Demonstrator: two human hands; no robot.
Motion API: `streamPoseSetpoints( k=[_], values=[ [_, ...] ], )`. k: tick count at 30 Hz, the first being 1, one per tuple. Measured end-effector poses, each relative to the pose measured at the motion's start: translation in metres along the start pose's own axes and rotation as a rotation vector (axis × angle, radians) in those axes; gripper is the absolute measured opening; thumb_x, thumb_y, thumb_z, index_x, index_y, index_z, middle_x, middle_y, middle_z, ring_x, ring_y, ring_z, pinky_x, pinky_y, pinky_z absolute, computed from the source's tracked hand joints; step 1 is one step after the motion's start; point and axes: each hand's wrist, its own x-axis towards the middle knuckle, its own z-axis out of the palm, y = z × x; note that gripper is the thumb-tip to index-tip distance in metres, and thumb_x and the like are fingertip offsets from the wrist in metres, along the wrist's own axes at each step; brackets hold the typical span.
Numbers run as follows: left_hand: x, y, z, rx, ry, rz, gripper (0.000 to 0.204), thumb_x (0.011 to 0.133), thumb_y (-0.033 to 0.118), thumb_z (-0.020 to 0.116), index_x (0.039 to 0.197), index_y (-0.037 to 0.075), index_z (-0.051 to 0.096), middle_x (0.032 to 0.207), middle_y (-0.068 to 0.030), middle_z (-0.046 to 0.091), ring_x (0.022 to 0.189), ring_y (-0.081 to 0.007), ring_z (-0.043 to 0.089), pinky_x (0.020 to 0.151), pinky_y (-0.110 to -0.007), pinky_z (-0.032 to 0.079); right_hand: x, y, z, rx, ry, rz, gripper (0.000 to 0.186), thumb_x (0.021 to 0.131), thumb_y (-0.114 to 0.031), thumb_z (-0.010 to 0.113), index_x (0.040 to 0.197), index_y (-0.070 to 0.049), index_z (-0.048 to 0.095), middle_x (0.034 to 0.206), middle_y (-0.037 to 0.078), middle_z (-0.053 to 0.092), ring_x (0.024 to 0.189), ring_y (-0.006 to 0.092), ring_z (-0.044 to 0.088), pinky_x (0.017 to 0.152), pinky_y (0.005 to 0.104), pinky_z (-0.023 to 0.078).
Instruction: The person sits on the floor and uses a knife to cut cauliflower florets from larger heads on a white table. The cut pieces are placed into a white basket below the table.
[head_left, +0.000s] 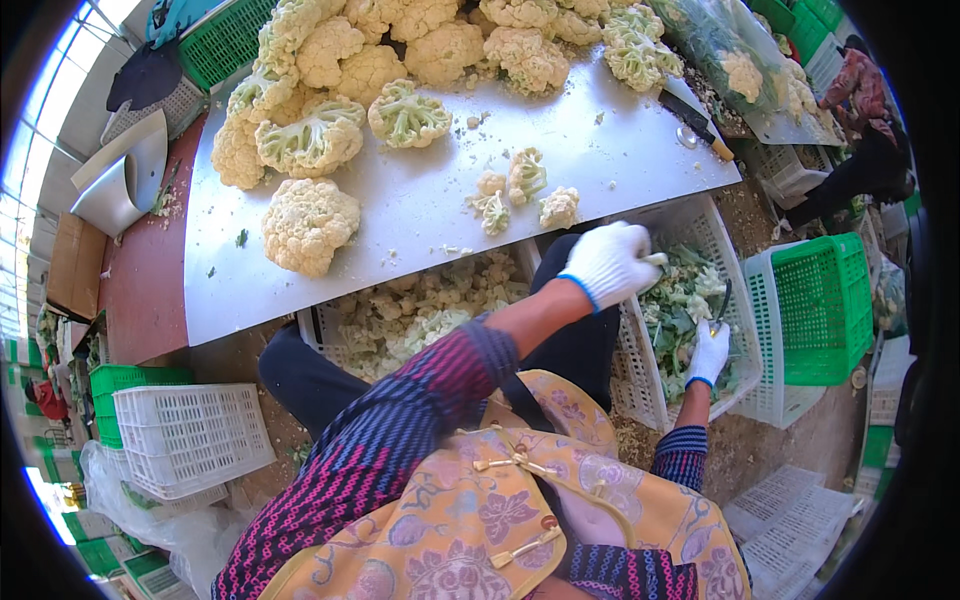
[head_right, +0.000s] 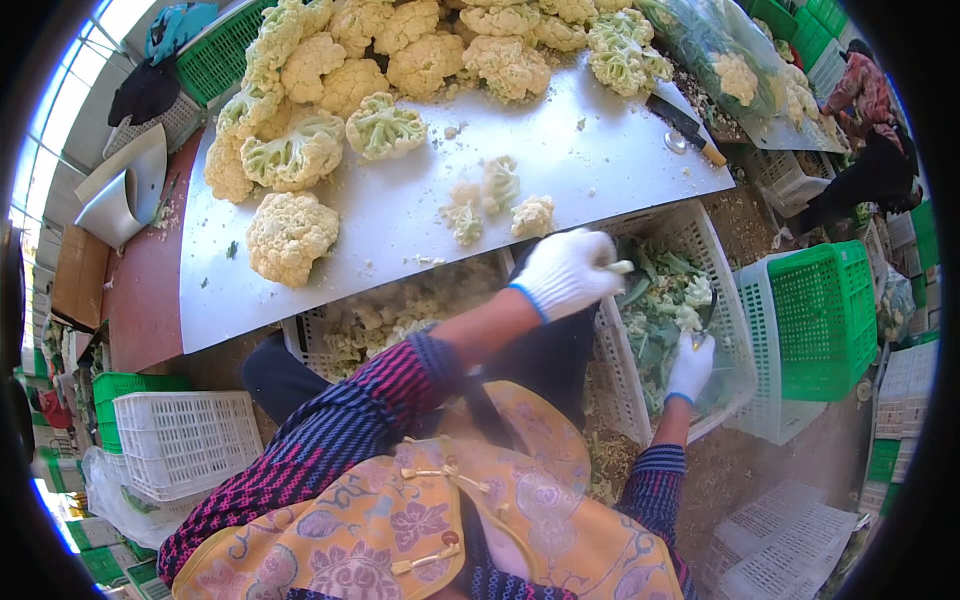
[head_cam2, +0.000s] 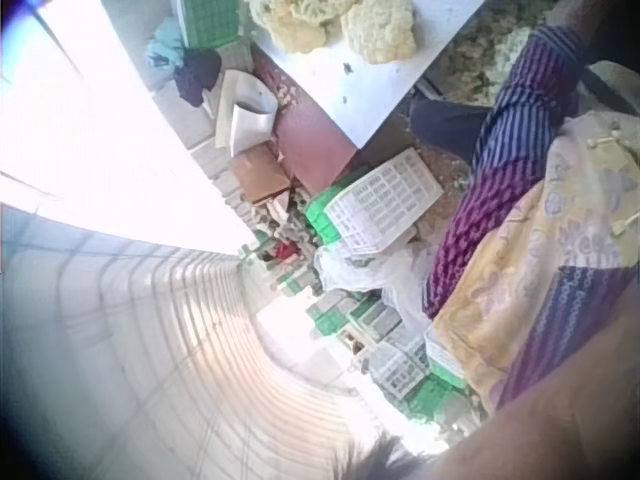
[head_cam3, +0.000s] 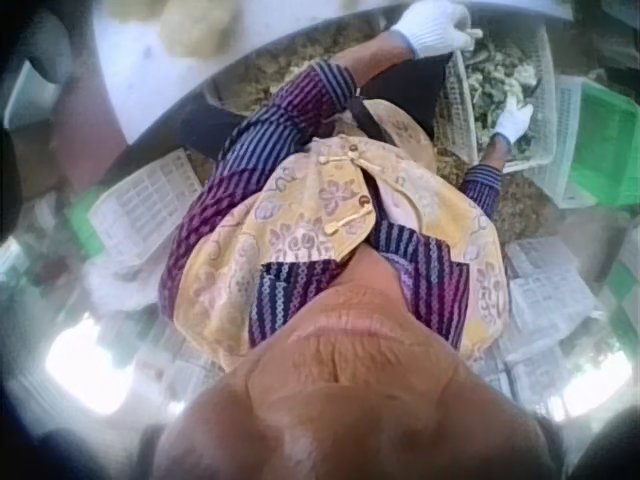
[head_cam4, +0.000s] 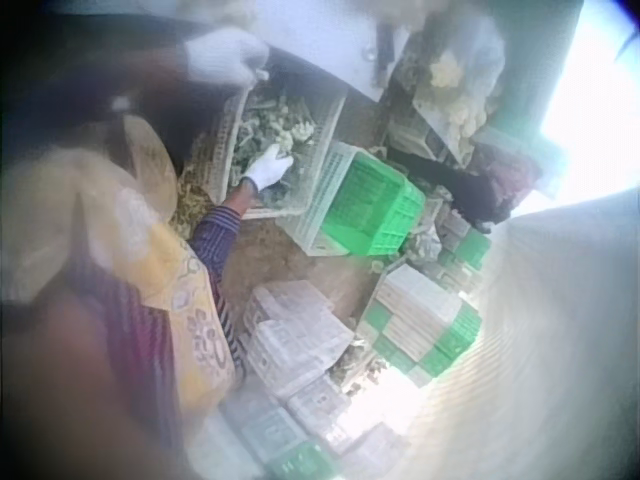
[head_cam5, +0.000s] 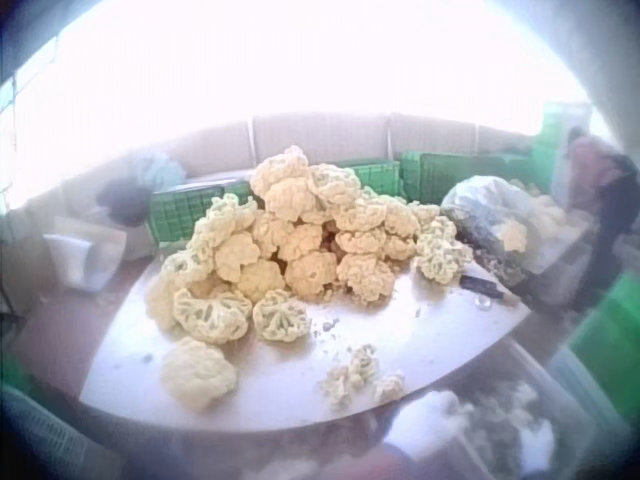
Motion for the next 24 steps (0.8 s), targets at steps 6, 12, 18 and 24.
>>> streamPoseSetpoints(
  k=[6,12,18,24],
  values=[
    [-0.106,-0.165,-0.047,0.369,-0.112,-0.405,0.039,0.088,0.046,0.059,0.094,0.009,0.072,0.094,-0.0183,0.071,0.09,-0.0373,0.068,0.082,-0.046,0.053,-0.083,-0.179,0.033,0.676,-0.4,-0.01,0.013,0.098,-0.018,0.059,0.105,-0.009,0.054,0.071,-0.003,0.051,0.049,0.0049,0.045,0.041,0.0211,0.034],
    [-0.017,-0.183,-0.047,0.487,0.289,-0.295,0.034,0.083,0.041,0.064,0.095,0.01,0.074,0.096,-0.0182,0.071,0.09,-0.0365,0.068,0.083,-0.045,0.053,-0.164,-0.244,0.121,0.864,-0.918,0.151,0.016,0.1,-0.021,0.058,0.108,-0.008,0.052,0.072,0.003,0.052,0.048,0.0091,0.046,0.042,0.025,0.039],
    [-0.014,-0.214,-0.06,0.393,0.313,-0.527,0.035,0.079,0.036,0.071,0.101,0.008,0.073,0.093,-0.0207,0.071,0.092,-0.0351,0.069,0.082,-0.045,0.053,-0.164,-0.213,0.15,0.576,-0.812,-0.072,0.013,0.097,-0.019,0.06,0.104,-0.01,0.053,0.069,0.001,0.051,0.047,0.0068,0.043,0.042,0.0232,0.035],
    [-0.085,-0.259,-0.078,0.06,0.472,-0.588,0.043,0.074,0.033,0.076,0.101,0.0,0.073,0.09,-0.0198,0.073,0.077,-0.0278,0.071,0.072,-0.037,0.055,-0.18,-0.207,0.218,0.361,-0.868,-0.274,0.024,0.094,-0.025,0.062,0.106,-0.006,0.055,0.076,0.007,0.055,0.06,0.0159,0.049,0.052,0.0301,0.038]
  ],
)
